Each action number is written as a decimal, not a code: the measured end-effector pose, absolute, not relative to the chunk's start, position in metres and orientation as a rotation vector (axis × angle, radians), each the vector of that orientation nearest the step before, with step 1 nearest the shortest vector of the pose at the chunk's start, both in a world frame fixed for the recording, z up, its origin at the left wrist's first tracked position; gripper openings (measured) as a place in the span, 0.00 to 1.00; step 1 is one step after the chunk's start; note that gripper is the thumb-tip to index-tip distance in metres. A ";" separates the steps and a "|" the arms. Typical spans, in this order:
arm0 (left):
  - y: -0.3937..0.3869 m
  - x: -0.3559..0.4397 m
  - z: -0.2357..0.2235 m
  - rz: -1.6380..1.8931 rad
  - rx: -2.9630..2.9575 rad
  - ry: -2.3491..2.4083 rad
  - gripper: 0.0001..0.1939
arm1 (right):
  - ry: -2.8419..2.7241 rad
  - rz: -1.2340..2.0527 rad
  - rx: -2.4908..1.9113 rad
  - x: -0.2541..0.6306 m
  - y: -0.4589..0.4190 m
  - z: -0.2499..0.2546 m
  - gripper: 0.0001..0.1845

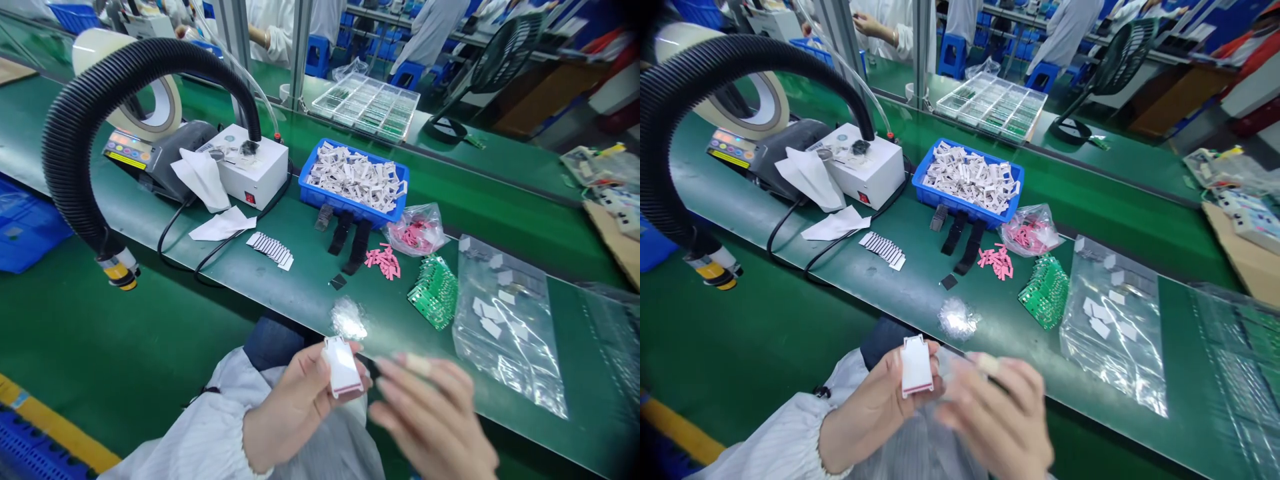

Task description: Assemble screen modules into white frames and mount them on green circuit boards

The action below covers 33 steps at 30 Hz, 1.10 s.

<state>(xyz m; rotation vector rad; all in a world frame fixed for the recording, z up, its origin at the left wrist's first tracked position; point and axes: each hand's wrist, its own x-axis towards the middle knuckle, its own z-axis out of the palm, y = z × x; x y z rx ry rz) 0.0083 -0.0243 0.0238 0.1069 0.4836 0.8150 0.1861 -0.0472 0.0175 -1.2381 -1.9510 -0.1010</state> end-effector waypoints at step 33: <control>-0.014 -0.009 0.005 0.929 0.330 0.603 0.19 | -0.854 1.559 -1.319 0.133 -0.024 0.030 0.16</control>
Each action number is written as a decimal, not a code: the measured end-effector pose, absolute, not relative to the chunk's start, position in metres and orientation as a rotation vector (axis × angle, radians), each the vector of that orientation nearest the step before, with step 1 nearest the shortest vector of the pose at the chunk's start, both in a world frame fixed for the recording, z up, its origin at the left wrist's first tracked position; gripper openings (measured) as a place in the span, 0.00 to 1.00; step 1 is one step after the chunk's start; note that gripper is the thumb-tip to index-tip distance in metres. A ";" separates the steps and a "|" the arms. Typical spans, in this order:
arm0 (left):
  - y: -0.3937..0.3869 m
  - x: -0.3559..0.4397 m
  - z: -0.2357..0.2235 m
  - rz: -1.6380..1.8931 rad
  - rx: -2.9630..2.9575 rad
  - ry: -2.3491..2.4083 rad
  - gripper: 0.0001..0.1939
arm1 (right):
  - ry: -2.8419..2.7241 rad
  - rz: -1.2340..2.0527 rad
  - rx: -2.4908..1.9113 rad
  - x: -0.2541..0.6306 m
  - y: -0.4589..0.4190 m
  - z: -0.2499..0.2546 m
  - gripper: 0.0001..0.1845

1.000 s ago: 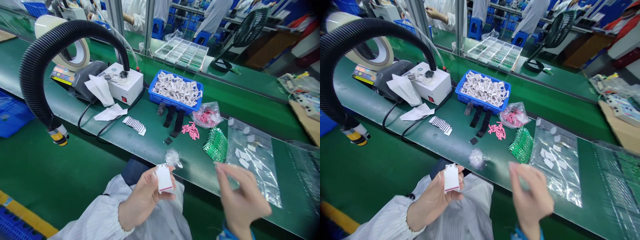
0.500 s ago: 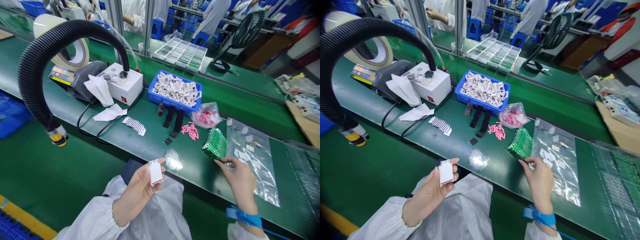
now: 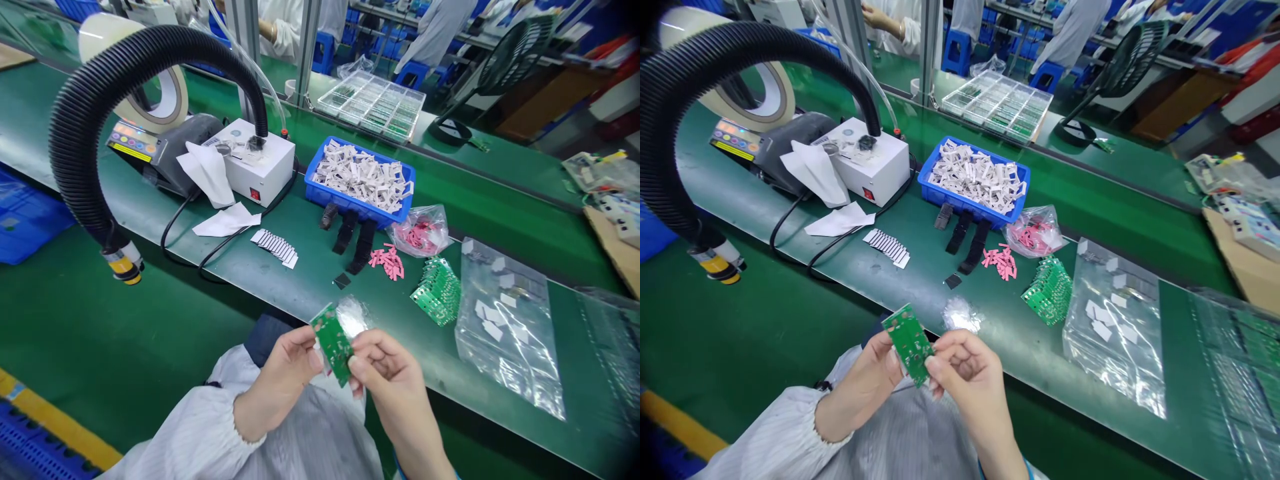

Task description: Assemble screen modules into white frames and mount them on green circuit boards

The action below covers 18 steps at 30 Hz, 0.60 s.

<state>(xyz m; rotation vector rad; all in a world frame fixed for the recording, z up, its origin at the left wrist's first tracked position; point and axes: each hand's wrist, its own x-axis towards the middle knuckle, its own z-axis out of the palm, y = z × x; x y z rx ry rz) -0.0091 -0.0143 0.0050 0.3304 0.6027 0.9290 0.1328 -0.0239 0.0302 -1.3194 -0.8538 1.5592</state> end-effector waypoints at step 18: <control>-0.012 -0.018 0.005 0.941 0.480 0.581 0.18 | -0.788 1.963 -1.171 0.138 -0.019 0.029 0.27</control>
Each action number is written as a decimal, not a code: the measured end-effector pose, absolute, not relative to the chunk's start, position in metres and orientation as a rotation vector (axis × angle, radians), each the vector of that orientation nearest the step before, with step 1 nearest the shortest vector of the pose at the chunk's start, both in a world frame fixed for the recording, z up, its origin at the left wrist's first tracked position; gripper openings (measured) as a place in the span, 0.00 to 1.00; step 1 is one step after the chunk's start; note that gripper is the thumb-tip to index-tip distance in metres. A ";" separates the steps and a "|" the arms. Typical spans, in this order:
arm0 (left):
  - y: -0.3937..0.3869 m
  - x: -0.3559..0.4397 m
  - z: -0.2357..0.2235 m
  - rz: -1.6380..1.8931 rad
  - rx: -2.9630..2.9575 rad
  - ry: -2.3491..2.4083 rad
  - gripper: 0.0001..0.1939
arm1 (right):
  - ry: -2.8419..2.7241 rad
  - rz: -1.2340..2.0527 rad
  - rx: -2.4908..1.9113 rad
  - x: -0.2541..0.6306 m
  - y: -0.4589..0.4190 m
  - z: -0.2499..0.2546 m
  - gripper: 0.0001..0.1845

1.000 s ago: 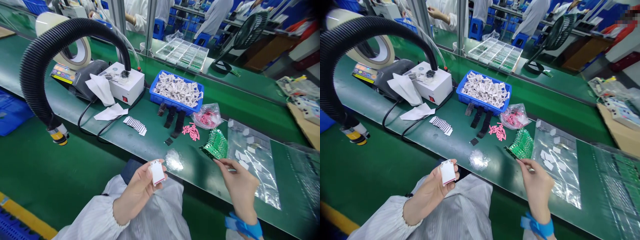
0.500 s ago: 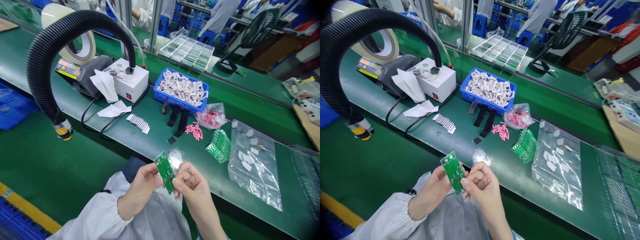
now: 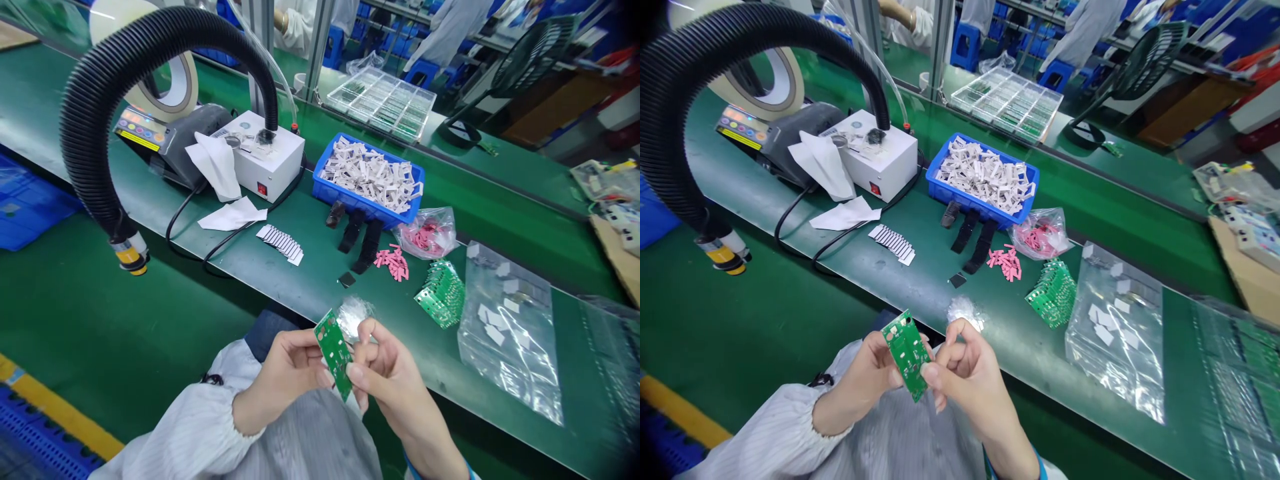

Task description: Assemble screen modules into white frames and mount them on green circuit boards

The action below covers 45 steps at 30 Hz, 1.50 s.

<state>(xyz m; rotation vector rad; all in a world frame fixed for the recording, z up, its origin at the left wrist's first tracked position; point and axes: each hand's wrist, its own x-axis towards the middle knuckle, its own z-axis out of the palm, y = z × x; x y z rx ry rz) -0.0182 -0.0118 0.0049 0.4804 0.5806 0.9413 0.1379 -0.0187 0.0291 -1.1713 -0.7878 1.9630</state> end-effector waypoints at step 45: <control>-0.004 -0.024 -0.001 0.978 0.716 0.689 0.22 | -1.220 1.727 -1.348 0.141 0.000 0.049 0.17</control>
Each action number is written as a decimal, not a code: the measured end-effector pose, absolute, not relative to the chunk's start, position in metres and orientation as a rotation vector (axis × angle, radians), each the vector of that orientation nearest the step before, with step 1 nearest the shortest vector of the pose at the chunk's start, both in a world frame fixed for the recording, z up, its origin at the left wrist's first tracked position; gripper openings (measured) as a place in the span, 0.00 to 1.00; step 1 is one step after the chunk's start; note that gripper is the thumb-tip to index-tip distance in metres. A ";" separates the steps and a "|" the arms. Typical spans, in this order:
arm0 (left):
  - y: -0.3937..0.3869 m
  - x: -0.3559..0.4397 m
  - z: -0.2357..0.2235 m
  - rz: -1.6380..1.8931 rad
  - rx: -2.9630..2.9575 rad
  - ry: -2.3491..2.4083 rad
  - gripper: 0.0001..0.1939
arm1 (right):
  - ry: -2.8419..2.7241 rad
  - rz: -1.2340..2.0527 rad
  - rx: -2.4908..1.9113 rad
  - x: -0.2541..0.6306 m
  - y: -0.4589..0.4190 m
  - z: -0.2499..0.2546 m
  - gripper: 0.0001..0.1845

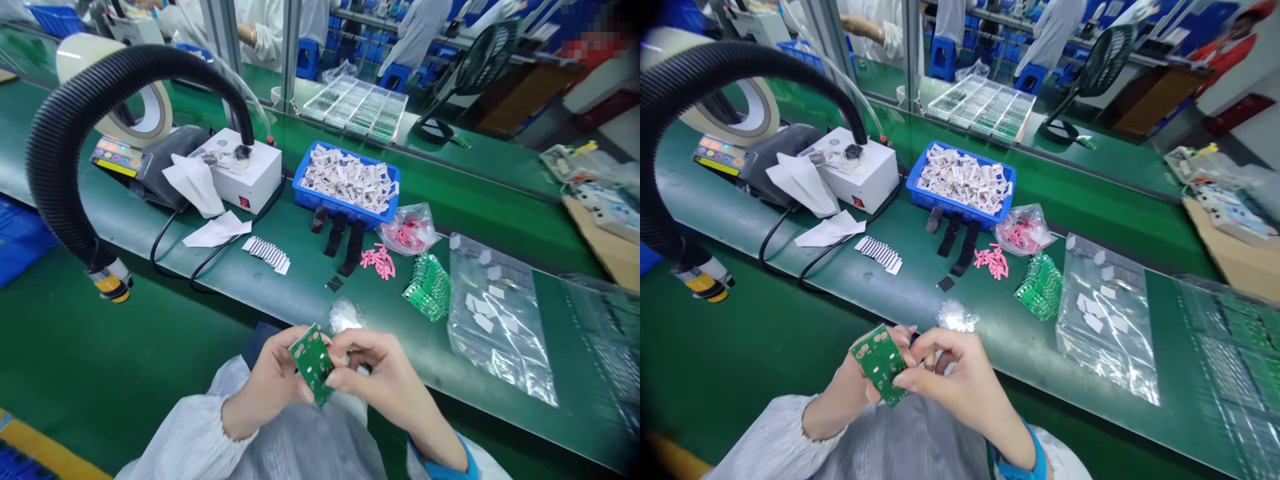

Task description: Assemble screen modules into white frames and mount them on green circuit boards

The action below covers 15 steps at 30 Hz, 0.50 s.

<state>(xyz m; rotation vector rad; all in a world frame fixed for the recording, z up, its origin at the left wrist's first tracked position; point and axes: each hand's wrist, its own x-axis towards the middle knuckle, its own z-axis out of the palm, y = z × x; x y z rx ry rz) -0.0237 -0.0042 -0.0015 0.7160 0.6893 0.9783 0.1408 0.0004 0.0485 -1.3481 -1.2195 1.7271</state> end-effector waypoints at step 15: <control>0.061 -0.007 -0.030 1.257 1.475 1.141 0.09 | -0.988 1.151 -1.434 0.234 0.104 0.044 0.20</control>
